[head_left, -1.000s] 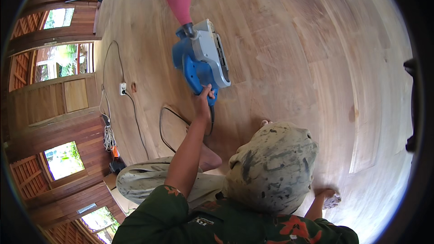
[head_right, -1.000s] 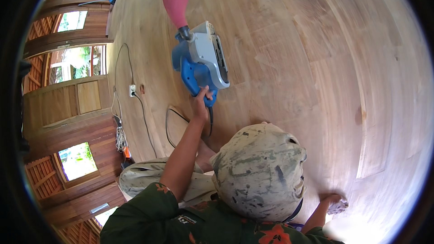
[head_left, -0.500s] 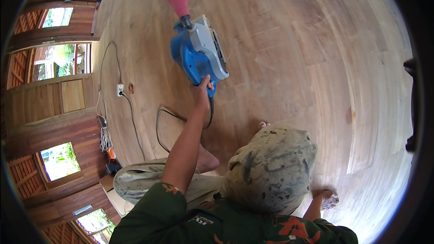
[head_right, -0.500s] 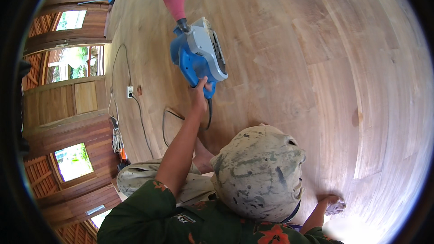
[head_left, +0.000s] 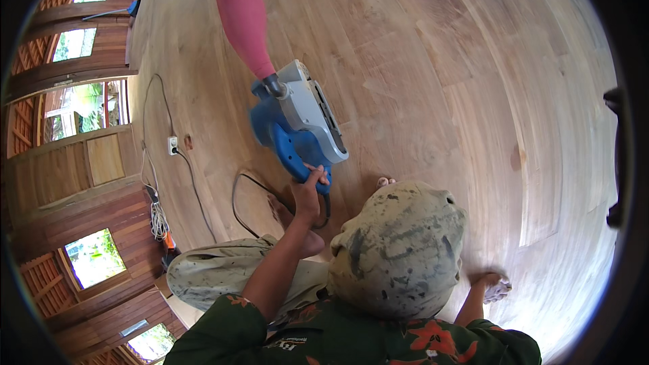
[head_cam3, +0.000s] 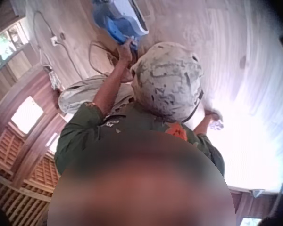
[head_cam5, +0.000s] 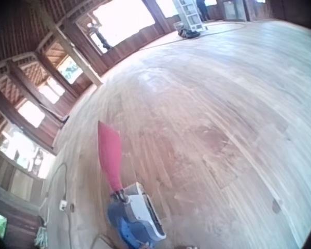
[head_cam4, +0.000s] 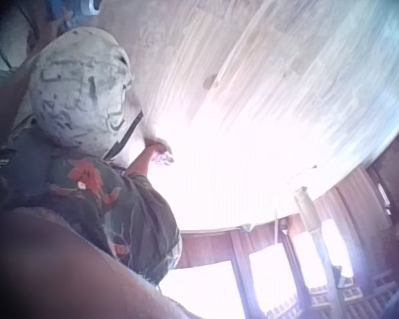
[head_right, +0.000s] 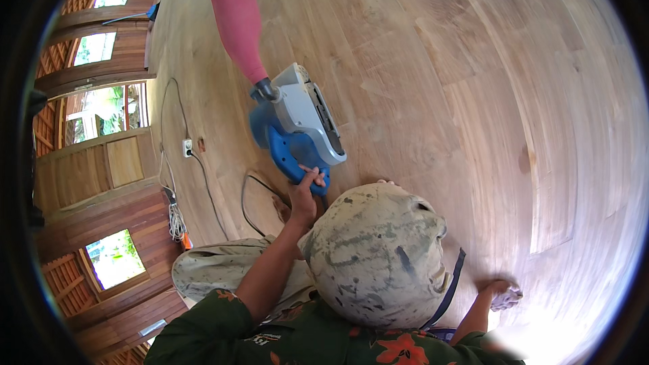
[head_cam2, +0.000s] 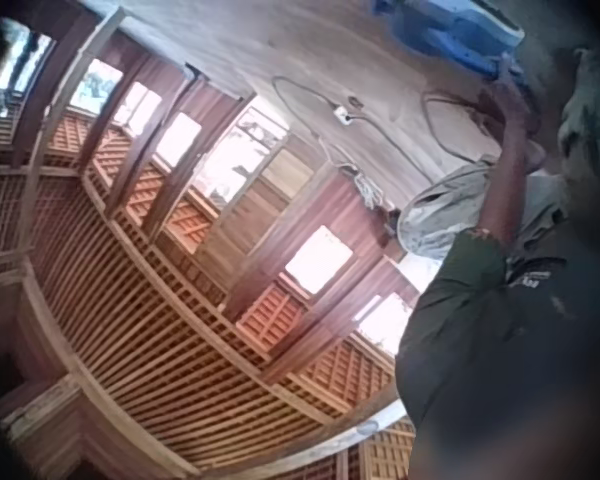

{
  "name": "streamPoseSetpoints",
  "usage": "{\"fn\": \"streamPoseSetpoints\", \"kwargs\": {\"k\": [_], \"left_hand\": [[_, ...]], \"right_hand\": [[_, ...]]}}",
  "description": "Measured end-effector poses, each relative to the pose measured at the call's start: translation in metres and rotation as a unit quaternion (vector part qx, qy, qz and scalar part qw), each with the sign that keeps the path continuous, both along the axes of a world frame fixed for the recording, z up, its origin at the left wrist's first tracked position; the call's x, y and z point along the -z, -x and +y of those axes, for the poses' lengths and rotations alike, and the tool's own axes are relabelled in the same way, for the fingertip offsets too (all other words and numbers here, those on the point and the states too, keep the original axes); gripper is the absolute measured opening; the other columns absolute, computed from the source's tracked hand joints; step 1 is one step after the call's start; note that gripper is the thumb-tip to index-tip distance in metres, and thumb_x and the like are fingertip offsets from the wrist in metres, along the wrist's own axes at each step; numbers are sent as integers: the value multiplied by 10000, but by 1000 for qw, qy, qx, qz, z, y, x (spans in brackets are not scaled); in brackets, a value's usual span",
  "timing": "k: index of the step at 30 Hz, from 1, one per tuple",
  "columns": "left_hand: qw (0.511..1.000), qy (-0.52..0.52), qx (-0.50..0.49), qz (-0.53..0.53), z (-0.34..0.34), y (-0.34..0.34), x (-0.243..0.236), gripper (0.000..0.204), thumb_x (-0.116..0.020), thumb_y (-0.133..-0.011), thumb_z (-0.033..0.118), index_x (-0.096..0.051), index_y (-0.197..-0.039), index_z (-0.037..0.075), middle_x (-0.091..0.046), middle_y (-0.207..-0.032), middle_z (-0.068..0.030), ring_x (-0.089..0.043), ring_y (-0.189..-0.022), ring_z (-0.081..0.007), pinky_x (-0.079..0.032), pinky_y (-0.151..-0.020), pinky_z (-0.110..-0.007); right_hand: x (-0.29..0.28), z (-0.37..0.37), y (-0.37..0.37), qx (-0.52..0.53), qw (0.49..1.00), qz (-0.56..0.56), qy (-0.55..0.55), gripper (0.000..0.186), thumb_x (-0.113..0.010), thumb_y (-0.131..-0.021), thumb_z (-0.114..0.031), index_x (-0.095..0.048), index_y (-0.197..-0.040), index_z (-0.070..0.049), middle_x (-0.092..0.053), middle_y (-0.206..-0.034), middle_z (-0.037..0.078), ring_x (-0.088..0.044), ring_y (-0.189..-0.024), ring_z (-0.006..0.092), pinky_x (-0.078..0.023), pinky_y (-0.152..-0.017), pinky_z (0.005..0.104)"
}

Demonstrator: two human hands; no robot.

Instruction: The person uses a handheld electric sander to smooth a wooden floor. They move the tool across the surface in sweeping motions while kneeling on the floor.

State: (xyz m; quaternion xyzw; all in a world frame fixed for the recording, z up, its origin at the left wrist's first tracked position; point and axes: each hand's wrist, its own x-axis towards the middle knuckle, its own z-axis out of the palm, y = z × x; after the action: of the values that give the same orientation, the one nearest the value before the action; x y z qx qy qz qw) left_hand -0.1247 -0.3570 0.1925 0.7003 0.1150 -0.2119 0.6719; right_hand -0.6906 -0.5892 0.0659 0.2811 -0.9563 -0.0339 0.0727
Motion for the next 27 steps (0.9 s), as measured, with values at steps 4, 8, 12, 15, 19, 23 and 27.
{"fn": "streamPoseSetpoints", "kwargs": {"k": [4,8,12,15,19,23,27], "left_hand": [[999,38,5,21,-6,16,4,170,-685,-954,-3,-537,-917,70,-577,-748,-46,-599,-681,-169,-519,-732,-348],[999,33,24,25,-19,16,0,163,-692,-952,3,-542,-934,64,-586,-767,-49,-606,-694,-173,-521,-748,-355],[998,31,45,26,-33,13,-6,156,-704,-951,20,-554,-938,57,-595,-779,-51,-623,-715,-176,-523,-756,-359],[998,28,59,21,-41,14,-4,145,-711,-950,28,-568,-942,53,-603,-786,-52,-640,-737,-178,-527,-764,-359],[997,30,76,7,-44,20,-5,121,-714,-954,39,-594,-939,47,-617,-793,-50,-656,-754,-182,-531,-777,-356],[996,21,89,5,-45,23,-9,109,-716,-964,61,-612,-935,44,-640,-811,-55,-667,-769,-180,-531,-788,-351],[992,-3,122,-23,-50,24,-8,111,-715,-972,79,-618,-933,42,-656,-827,-61,-672,-796,-175,-528,-800,-342]], "right_hand": [[2,8,1,10,1000,2,-5,683,-261,-1066,-546,-448,-1581,-138,-458,-1613,152,-445,-1480,338,-359,-1188,534],[-7,4,-1,9,1000,-13,-7,685,-261,-1066,-547,-444,-1583,-138,-452,-1619,150,-438,-1487,337,-355,-1193,533],[-12,-3,-5,11,1000,-12,-12,685,-262,-1065,-544,-439,-1588,-139,-453,-1619,144,-436,-1489,334,-352,-1197,532],[-5,-2,-6,9,1000,0,-12,683,-262,-1065,-543,-440,-1588,-142,-452,-1620,142,-437,-1488,333,-352,-1197,532],[-1,9,-4,14,1000,11,-14,679,-261,-1065,-541,-443,-1588,-148,-454,-1618,138,-438,-1487,330,-352,-1197,530],[-13,17,-10,10,1000,-4,-14,670,-264,-1066,-538,-453,-1583,-157,-468,-1609,129,-450,-1477,329,-359,-1188,527],[-21,18,-18,11,1000,-12,-10,660,-271,-1068,-534,-464,-1575,-160,-484,-1597,118,-473,-1456,332,-374,-1170,530]]}}
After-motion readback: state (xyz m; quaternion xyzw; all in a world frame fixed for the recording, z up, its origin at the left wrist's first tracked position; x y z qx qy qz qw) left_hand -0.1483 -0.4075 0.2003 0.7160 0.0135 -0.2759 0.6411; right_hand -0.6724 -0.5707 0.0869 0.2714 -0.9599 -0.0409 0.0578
